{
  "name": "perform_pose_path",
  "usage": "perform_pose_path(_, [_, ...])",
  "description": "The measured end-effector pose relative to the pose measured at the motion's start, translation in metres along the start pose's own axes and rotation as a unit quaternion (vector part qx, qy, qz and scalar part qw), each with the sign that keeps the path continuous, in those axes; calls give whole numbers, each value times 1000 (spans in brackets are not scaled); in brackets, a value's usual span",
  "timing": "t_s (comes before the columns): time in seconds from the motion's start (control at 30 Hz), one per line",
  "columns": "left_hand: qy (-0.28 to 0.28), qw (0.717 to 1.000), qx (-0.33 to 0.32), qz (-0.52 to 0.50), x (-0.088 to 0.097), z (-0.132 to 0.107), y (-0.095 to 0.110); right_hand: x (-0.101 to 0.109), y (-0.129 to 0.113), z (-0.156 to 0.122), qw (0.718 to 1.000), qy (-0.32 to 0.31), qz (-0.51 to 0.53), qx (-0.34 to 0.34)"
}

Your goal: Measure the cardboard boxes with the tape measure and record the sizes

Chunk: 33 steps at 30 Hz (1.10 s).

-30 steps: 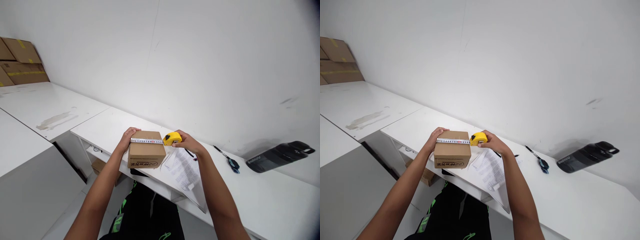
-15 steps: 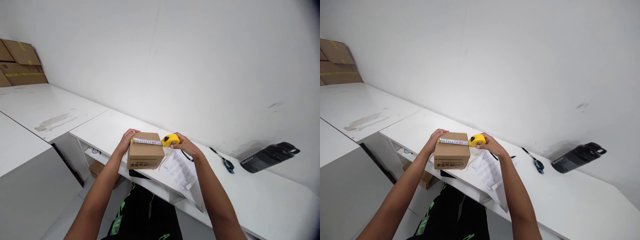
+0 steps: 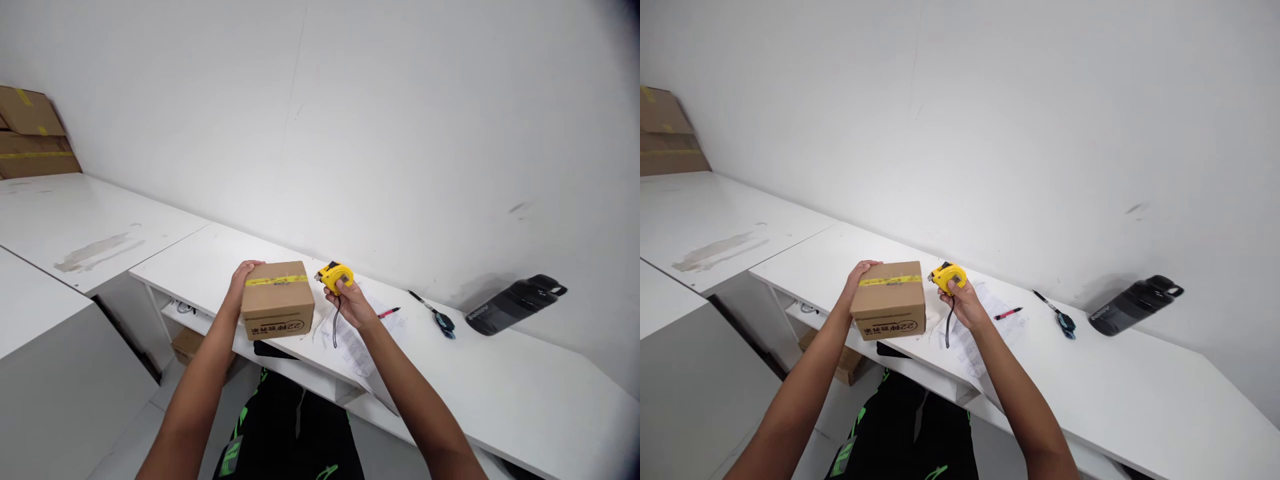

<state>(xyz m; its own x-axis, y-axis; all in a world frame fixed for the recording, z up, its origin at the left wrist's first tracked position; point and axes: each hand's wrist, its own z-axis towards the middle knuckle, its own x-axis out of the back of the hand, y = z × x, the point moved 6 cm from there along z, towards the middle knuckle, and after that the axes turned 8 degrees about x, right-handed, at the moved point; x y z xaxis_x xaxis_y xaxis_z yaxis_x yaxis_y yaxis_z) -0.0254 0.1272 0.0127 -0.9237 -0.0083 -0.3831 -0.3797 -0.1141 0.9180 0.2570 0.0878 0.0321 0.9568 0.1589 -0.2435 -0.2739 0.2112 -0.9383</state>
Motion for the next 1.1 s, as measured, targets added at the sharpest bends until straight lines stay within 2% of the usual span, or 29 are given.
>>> perform_pose_path(0.13, [59,995,-5,-80,19,-10,-11,-16,10,2,1000,3,0,5])
perform_pose_path(0.27, [63,996,29,-54,30,-27,-28,-37,4,5,999,-23,-37,31])
perform_pose_path(0.33, [69,997,40,3,42,-30,-31,-46,-5,5,997,-35,-58,27])
perform_pose_path(0.4, [81,992,10,101,55,-30,-24,-54,-14,5,996,-36,-74,22])
perform_pose_path(0.47, [91,971,-49,215,65,-31,-10,-64,-22,7,995,-40,-90,22])
perform_pose_path(0.53, [95,944,-91,301,67,-36,4,-79,-26,8,992,-58,-110,24])
perform_pose_path(0.6, [104,936,-94,322,64,-46,17,-95,-27,8,988,-77,-135,23])
perform_pose_path(0.63, [106,945,-77,301,62,-53,22,-102,-27,7,985,-84,-147,21])
perform_pose_path(0.73, [82,983,0,165,49,-78,31,-122,-26,4,980,-98,-175,16])
perform_pose_path(0.8, [51,993,45,100,35,-91,33,-135,-26,5,973,-123,-193,11])
perform_pose_path(0.87, [46,992,74,88,24,-99,31,-148,-25,8,963,-163,-213,11])
perform_pose_path(1.0, [24,995,59,81,6,-98,28,-174,-28,18,927,-247,-273,67])
perform_pose_path(1.1, [-6,996,36,80,-4,-97,30,-185,-30,20,896,-274,-330,114])
